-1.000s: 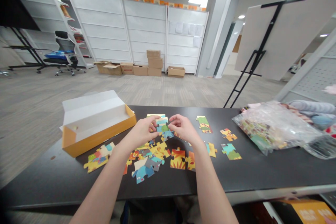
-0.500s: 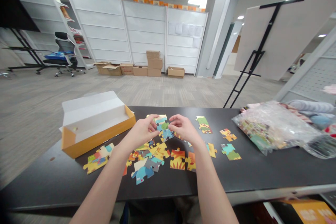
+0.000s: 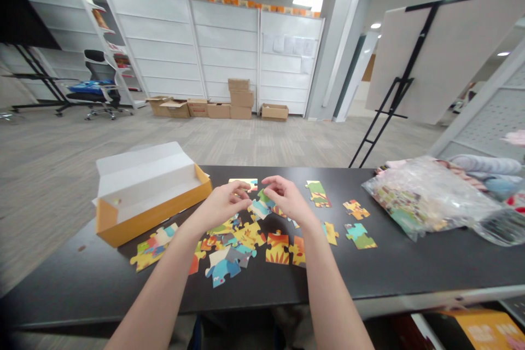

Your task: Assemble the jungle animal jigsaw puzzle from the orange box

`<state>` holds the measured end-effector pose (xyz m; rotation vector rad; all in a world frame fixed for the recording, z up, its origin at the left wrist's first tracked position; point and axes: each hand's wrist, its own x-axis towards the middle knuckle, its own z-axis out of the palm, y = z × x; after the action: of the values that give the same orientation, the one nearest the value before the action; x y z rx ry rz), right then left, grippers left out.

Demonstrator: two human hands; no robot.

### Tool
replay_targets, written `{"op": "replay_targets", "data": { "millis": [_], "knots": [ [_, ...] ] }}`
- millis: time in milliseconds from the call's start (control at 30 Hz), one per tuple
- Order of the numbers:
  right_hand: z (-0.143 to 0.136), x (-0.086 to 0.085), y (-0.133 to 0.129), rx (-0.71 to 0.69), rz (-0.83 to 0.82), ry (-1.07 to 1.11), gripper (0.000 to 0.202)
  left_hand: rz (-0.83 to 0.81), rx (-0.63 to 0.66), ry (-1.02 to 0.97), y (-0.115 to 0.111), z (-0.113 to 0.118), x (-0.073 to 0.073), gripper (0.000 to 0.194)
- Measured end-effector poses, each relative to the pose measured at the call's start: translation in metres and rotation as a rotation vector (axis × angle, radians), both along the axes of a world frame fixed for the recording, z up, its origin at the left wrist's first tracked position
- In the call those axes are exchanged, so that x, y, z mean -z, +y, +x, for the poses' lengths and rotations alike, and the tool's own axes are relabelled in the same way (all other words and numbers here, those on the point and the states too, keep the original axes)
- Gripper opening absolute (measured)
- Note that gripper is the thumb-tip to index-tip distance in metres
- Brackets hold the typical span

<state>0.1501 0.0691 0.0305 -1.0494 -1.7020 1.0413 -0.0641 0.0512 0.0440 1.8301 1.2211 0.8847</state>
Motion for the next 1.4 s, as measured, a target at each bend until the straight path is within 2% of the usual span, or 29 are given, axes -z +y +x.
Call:
{"op": "replay_targets", "data": {
  "millis": [100, 200, 400, 567, 833, 1067, 1200, 1300, 1400],
  "knots": [
    [-0.005, 0.002, 0.001, 0.010, -0.013, 0.059, 0.033, -0.085, 0.124, -0.087, -0.003, 0.003, 0.000, 0.040],
    [-0.007, 0.000, 0.002, 0.034, -0.012, 0.096, 0.037, -0.125, 0.166, -0.144, -0.005, 0.005, -0.002, 0.043],
    [-0.004, -0.007, -0.001, 0.113, -0.095, 0.177, 0.045, -0.095, 0.091, -0.176, -0.003, 0.006, -0.004, 0.046],
    [-0.001, -0.007, -0.002, 0.073, -0.088, 0.133, 0.040, -0.085, 0.034, -0.174, -0.001, 0.008, -0.003, 0.040],
    [-0.001, -0.008, -0.002, 0.058, -0.081, 0.099, 0.032, -0.071, 0.041, -0.215, 0.005, 0.006, 0.005, 0.034],
    [0.000, -0.005, -0.001, 0.052, -0.076, 0.089, 0.031, -0.076, 0.040, -0.193, 0.001, 0.006, 0.001, 0.037],
    [0.001, -0.002, -0.001, 0.016, -0.052, 0.090, 0.033, -0.051, 0.106, -0.142, 0.000, 0.006, 0.001, 0.049],
    [0.002, -0.003, -0.004, -0.028, -0.083, 0.052, 0.037, 0.017, 0.036, -0.197, 0.003, 0.005, 0.003, 0.047],
    [-0.001, -0.005, -0.007, -0.137, -0.157, -0.013, 0.039, 0.069, -0.048, -0.272, 0.006, 0.007, 0.001, 0.042]
  ]
}}
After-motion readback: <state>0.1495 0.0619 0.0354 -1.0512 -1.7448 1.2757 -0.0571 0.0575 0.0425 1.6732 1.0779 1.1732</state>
